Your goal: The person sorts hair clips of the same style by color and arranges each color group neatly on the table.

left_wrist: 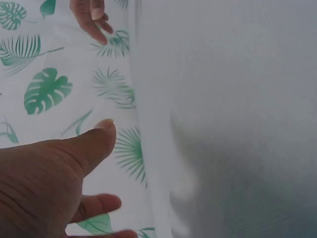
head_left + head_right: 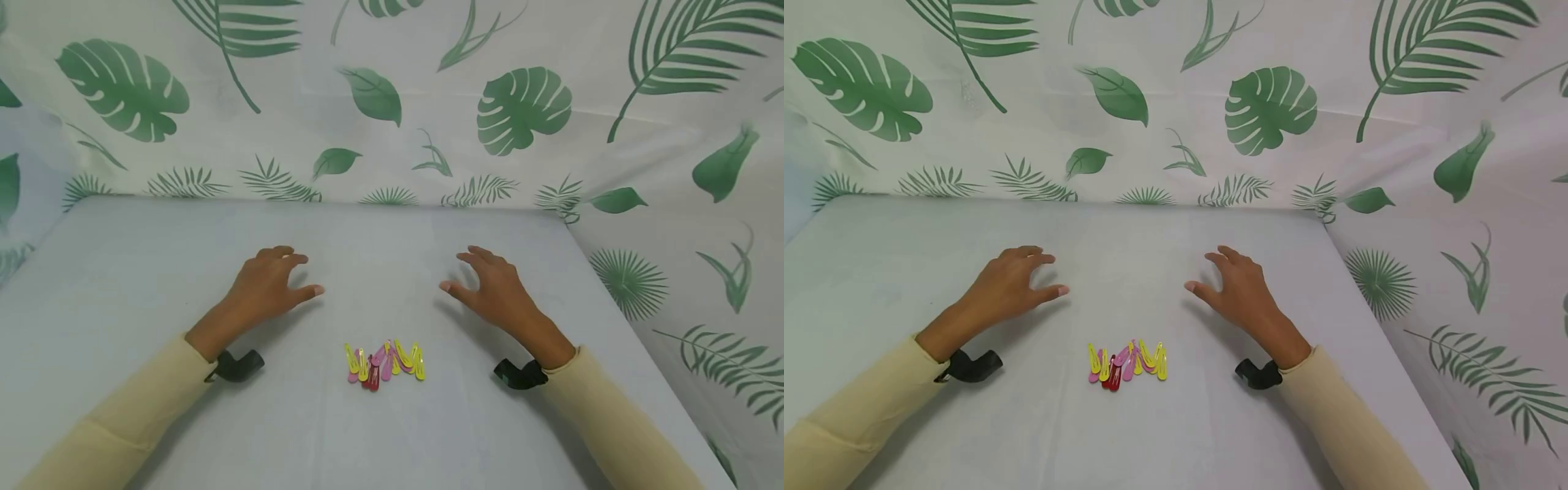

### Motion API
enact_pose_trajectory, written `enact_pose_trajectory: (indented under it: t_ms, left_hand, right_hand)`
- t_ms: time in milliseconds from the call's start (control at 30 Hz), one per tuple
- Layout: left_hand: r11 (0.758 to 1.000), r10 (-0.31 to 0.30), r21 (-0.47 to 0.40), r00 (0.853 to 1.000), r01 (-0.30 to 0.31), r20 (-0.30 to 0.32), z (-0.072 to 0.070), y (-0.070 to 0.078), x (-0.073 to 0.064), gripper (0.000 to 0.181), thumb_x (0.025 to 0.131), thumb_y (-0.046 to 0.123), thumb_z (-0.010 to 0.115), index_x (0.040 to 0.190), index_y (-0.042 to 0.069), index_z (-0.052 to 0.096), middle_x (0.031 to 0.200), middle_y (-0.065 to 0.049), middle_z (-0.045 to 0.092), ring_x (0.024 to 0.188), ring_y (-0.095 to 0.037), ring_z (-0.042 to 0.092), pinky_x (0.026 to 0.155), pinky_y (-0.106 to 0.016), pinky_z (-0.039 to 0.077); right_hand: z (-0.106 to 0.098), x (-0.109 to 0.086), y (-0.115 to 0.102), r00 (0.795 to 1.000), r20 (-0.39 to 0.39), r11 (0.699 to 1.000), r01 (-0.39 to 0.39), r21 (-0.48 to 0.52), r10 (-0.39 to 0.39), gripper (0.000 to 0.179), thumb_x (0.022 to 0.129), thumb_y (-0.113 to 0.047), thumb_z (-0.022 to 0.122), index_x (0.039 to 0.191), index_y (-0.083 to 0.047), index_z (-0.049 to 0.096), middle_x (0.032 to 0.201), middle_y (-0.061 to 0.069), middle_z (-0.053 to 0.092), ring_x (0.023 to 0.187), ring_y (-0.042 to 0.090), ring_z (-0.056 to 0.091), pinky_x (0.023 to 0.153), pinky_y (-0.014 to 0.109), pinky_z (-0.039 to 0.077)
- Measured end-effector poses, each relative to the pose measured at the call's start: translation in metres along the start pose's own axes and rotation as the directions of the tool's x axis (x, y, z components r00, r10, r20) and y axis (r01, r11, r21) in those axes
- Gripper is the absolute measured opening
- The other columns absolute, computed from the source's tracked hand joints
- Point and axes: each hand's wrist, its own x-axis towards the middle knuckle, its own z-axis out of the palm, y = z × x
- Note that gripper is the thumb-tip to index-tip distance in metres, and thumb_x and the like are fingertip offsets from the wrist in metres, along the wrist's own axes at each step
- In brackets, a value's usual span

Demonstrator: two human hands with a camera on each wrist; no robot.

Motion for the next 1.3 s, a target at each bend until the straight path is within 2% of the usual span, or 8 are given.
enact_pose_trajectory:
  t_ms: [100, 200, 300, 467, 600, 900, 1100, 1300]
  left_hand:
    - [0.997, 0.03, -0.072, 0.999, -0.031, -0.012, 0.002, 0.005, -0.002, 0.056, 0.085, 0.039, 0.075, 0.122, -0.002, 0.065, 0.125, -0.023, 0.059, 0.115, -0.039, 0.054, 0.092, -0.054, 0.045]
    - [0.991, 0.047, -0.126, 0.999, -0.047, -0.006, 0.004, 0.01, -0.003, 0.051, 0.086, 0.037, 0.075, 0.119, -0.002, 0.067, 0.12, -0.019, 0.063, 0.113, -0.034, 0.057, 0.092, -0.049, 0.046]
    - [0.982, 0.084, -0.173, 0.996, -0.077, 0.034, 0.006, 0.013, -0.004, 0.046, 0.088, 0.034, 0.074, 0.117, -0.001, 0.068, 0.115, -0.015, 0.065, 0.108, -0.03, 0.06, 0.09, -0.045, 0.048]
    - [0.946, 0.193, -0.29, 0.97, -0.145, 0.148, 0.006, 0.017, -0.008, 0.037, 0.09, 0.028, 0.071, 0.116, 0.001, 0.069, 0.106, -0.005, 0.067, 0.095, -0.02, 0.061, 0.08, -0.036, 0.051]
    - [0.918, 0.243, -0.358, 0.956, -0.172, 0.164, 0.006, 0.021, -0.011, 0.035, 0.09, 0.025, 0.072, 0.114, 0.0, 0.071, 0.098, 0.001, 0.066, 0.086, -0.014, 0.059, 0.072, -0.03, 0.05]
    - [0.902, 0.219, -0.413, 0.957, -0.125, 0.189, 0.011, 0.031, -0.018, 0.033, 0.088, 0.027, 0.074, 0.111, 0.003, 0.072, 0.093, 0.005, 0.066, 0.083, -0.011, 0.059, 0.068, -0.027, 0.05]
    - [0.842, 0.275, -0.523, 0.938, -0.129, 0.211, 0.016, 0.03, -0.018, 0.03, 0.088, 0.026, 0.074, 0.109, 0.004, 0.073, 0.093, 0.007, 0.066, 0.084, -0.012, 0.058, 0.073, -0.029, 0.051]
    - [0.789, 0.277, -0.609, 0.93, -0.076, 0.243, 0.021, 0.03, -0.021, 0.031, 0.084, 0.023, 0.076, 0.109, 0.003, 0.073, 0.095, 0.003, 0.068, 0.083, -0.012, 0.06, 0.075, -0.029, 0.052]
  right_hand:
    - [0.002, -0.005, -0.006, 1.0, 0.002, 0.998, -0.007, 0.065, 0.006, 0.061, 0.086, -0.044, 0.073, 0.126, 0.001, 0.061, 0.133, 0.022, 0.053, 0.122, 0.04, 0.049, 0.095, 0.058, 0.039]
    - [0.003, -0.009, -0.012, 1.0, -0.002, 0.994, -0.009, 0.111, 0.009, 0.054, 0.087, -0.039, 0.074, 0.122, 0.001, 0.064, 0.126, 0.018, 0.058, 0.11, 0.034, 0.057, 0.087, 0.051, 0.047]
    - [0.004, -0.013, -0.016, 1.0, -0.013, 0.988, 0.001, 0.155, 0.001, 0.047, 0.087, -0.034, 0.075, 0.119, 0.0, 0.067, 0.117, 0.014, 0.063, 0.096, 0.028, 0.061, 0.075, 0.043, 0.051]
    - [0.007, -0.02, -0.023, 0.999, -0.01, 0.967, 0.034, 0.251, -0.032, 0.036, 0.087, -0.027, 0.075, 0.114, -0.003, 0.07, 0.107, 0.01, 0.068, 0.089, 0.023, 0.06, 0.069, 0.039, 0.048]
    - [0.008, -0.025, -0.029, 0.998, 0.014, 0.949, 0.057, 0.311, -0.065, 0.031, 0.086, -0.023, 0.077, 0.111, -0.006, 0.071, 0.105, 0.005, 0.069, 0.088, 0.018, 0.061, 0.073, 0.042, 0.047]
    - [0.014, -0.033, -0.043, 0.981, 0.109, 0.887, 0.094, 0.453, -0.16, 0.029, 0.083, -0.016, 0.079, 0.111, -0.011, 0.072, 0.104, -0.001, 0.069, 0.087, 0.011, 0.059, 0.077, 0.041, 0.048]
    - [0.02, -0.033, -0.05, 0.965, 0.163, 0.868, 0.103, 0.486, -0.206, 0.031, 0.083, -0.019, 0.079, 0.112, -0.012, 0.071, 0.104, -0.005, 0.068, 0.088, 0.008, 0.059, 0.078, 0.038, 0.047]
    - [0.026, -0.034, -0.055, 0.943, 0.217, 0.85, 0.109, 0.516, -0.253, 0.033, 0.082, -0.019, 0.08, 0.114, -0.012, 0.071, 0.105, -0.005, 0.068, 0.088, 0.01, 0.059, 0.079, 0.035, 0.047]
